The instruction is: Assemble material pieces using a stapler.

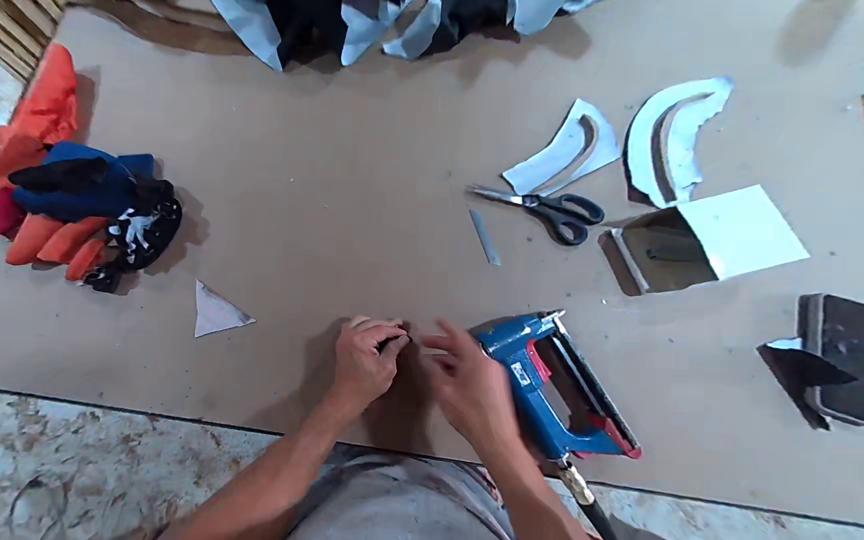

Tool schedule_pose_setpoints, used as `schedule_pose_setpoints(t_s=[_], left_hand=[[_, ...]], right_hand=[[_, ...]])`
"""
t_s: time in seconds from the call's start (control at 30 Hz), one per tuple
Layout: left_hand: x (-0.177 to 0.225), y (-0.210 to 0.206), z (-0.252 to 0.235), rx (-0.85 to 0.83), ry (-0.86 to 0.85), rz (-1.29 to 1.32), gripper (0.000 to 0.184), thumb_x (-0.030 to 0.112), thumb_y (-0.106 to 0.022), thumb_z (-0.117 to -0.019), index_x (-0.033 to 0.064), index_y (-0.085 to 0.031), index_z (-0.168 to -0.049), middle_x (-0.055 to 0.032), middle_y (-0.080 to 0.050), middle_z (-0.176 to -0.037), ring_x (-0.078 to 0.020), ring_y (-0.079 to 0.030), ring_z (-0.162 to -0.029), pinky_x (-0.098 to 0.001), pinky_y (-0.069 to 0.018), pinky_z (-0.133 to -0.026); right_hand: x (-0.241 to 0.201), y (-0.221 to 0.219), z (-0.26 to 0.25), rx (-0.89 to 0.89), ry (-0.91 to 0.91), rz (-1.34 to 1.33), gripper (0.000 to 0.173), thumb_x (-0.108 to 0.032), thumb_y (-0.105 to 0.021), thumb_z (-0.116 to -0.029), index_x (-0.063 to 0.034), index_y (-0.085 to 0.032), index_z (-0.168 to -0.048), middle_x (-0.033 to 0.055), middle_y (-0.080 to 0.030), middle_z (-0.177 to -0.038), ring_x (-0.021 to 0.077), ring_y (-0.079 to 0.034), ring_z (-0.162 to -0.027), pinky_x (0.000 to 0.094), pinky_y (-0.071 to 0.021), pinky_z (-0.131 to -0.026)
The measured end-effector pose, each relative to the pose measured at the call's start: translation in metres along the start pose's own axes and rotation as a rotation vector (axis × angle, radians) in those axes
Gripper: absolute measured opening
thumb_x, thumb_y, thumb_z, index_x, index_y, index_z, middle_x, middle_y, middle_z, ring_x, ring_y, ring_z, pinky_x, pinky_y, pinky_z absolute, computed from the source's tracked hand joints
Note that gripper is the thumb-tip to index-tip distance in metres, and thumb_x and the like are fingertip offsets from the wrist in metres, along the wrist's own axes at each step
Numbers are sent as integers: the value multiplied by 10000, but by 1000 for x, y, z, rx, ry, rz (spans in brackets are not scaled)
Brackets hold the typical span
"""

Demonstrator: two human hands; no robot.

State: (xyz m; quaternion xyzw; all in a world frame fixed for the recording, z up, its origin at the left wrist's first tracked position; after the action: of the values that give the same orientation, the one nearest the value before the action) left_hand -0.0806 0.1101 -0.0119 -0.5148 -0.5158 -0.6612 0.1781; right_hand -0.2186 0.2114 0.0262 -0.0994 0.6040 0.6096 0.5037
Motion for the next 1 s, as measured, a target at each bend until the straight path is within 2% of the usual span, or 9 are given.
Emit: schedule_pose_setpoints(t_s=[0.03,0.1,0.2,0.33,0.43,0.53,0.6,0.73,1.0], left_hand=[[0,0,0,3,-11,-27,105,170,-732,-928,135,-823,-968,13,-774,-1113,-133,-680,-1099,-389,-527,-1002],[2,2,-1,22,-55,-68,112,172,-724,-931,132,-820,-971,10,-777,-1103,-125,-690,-1091,-369,-534,-996],[2,2,2,66,-129,-127,138,179,-698,-952,123,-819,-988,-9,-778,-1115,-131,-705,-1092,-349,-552,-1002],[4,1,6,131,-198,-197,136,171,-693,-955,119,-816,-983,-25,-778,-1128,-135,-723,-1068,-331,-575,-971],[3,1,9,144,-206,-222,146,136,-657,-954,102,-798,-972,-39,-771,-1154,-150,-725,-1074,-348,-578,-954],[4,1,9,143,-184,-228,129,124,-655,-958,100,-781,-956,-38,-768,-1167,-147,-734,-1055,-341,-605,-890],[5,1,9,121,-171,-223,149,118,-626,-970,95,-773,-971,-39,-758,-1190,-150,-728,-1064,-343,-601,-889],[5,2,11,118,-182,-211,168,122,-602,-987,91,-766,-999,-48,-750,-1200,-162,-719,-1082,-338,-592,-886],[5,1,13,95,-196,-247,215,58,-595,-907,105,-777,-1010,-31,-748,-1216,-157,-715,-1076,-324,-577,-874]], right_hand=[[4,25,14,129,42,170,466,-140,-697,-931,-118,-611,-1388,65,-731,-1161,230,-735,-993,490,-632,-811],[27,61,34,280,4,375,553,-200,-762,-863,-80,-624,-1385,259,-630,-1239,466,-636,-1102,657,-540,-829],[76,71,42,247,-154,522,859,-413,-824,-797,-42,-500,-1500,374,-558,-1280,603,-542,-1163,737,-471,-874],[77,76,35,155,-210,518,803,-240,-816,-815,-41,-477,-1516,295,-670,-1127,521,-661,-983,716,-505,-781],[52,95,39,98,-262,488,664,-272,-645,-817,12,-557,-1411,255,-702,-1050,460,-685,-900,684,-506,-731],[17,107,36,-7,-237,428,367,-388,-661,-844,-41,-699,-957,75,-669,-709,214,-655,-615,482,-512,-537],[-3,99,29,-109,-160,368,319,-417,-705,-831,-99,-718,-845,10,-674,-674,109,-650,-592,395,-532,-524],[-20,71,16,-181,44,399,248,-416,-686,-792,-179,-740,-844,-46,-663,-650,54,-622,-561,330,-495,-477],[-24,54,5,-228,60,449,234,-409,-666,-772,-194,-739,-830,-68,-651,-635,42,-612,-549,312,-482,-469]])
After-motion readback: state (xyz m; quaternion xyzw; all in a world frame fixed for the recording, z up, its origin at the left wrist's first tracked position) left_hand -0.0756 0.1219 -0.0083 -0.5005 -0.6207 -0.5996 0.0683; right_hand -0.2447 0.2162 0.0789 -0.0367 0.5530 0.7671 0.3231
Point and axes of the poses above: each hand's wrist, its own z-axis away from the middle knuckle, its own y-axis out of the back of the hand, x = y × z, the point moved 6 cm from there along -z, towards the middle knuckle
